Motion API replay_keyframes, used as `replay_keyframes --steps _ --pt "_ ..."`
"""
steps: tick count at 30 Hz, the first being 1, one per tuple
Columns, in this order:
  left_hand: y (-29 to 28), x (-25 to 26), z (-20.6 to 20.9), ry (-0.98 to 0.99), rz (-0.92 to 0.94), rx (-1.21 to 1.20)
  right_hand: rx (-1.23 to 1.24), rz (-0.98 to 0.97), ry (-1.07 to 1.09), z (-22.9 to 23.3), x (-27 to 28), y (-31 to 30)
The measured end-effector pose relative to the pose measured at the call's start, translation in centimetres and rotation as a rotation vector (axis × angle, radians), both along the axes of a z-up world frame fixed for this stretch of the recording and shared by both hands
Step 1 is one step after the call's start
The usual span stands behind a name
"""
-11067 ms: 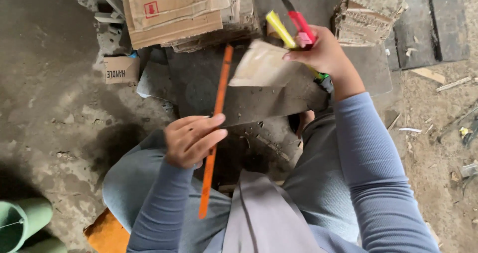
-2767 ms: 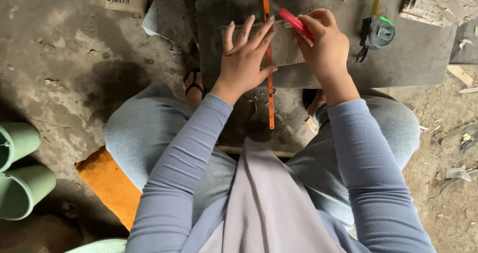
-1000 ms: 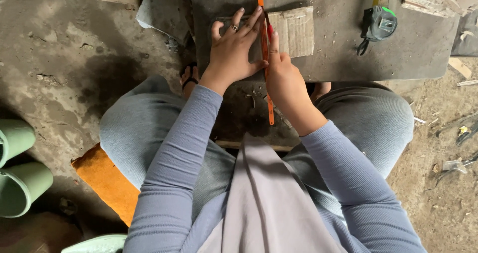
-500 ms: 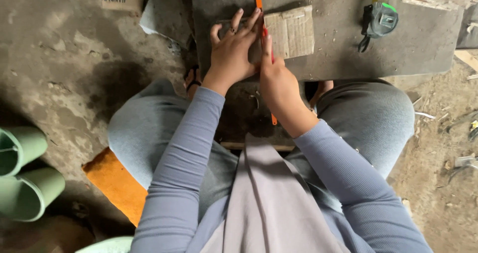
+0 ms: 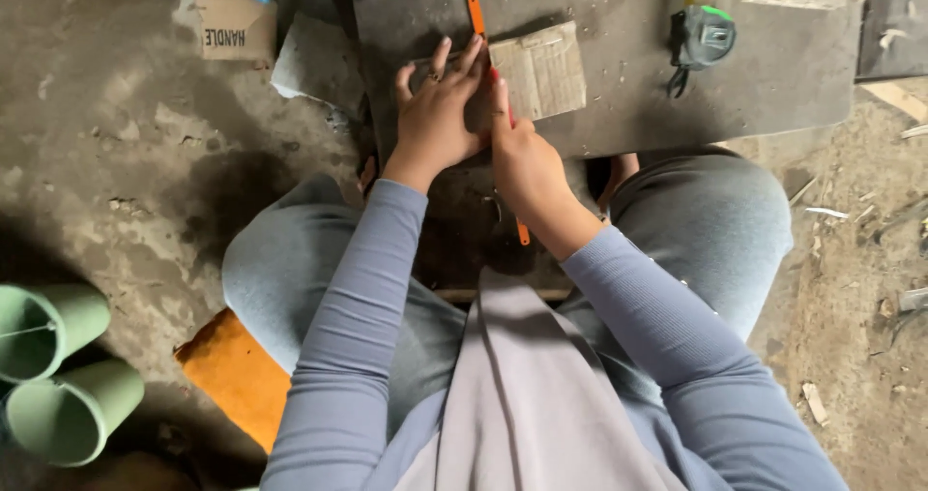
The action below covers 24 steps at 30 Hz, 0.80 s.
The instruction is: The person measures and marks a piece of cardboard using a tape measure and ruler, then cuts it with a utility knife. The person repeats this process on multiple pieces, separating cut sections and stacking them.
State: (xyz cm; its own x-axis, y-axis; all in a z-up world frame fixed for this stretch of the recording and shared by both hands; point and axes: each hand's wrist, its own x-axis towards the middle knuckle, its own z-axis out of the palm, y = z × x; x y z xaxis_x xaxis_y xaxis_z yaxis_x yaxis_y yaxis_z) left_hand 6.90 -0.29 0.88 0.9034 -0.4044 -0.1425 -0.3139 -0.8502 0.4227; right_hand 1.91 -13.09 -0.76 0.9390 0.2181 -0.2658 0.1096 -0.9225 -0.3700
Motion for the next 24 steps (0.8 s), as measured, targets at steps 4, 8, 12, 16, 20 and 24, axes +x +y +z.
replay_keyframes --steps 4,8,12,16,20,24 --pt "-0.2 0.0 -0.2 -0.021 0.003 0.009 0.023 -0.012 -0.060 -0.5 0.1 -0.4" --pt "-0.2 -0.3 -0.2 -0.036 -0.002 0.043 0.002 -0.012 -0.001 0.6 -0.4 -0.4" --pt "-0.1 0.1 -1.0 -0.071 -0.001 0.070 -0.018 -0.003 0.071 1.5 -0.7 -0.6" --pt "-0.1 0.3 -0.6 -0.017 -0.011 0.089 -0.034 0.001 0.015 1.0 -1.6 -0.9" --pt "0.0 0.3 -0.8 -0.032 -0.015 0.125 -0.064 0.008 -0.013 0.4 -2.8 -1.2" --pt "-0.1 0.3 -0.7 -0.001 -0.021 0.162 -0.062 -0.007 0.038 1.8 -4.0 -1.3"
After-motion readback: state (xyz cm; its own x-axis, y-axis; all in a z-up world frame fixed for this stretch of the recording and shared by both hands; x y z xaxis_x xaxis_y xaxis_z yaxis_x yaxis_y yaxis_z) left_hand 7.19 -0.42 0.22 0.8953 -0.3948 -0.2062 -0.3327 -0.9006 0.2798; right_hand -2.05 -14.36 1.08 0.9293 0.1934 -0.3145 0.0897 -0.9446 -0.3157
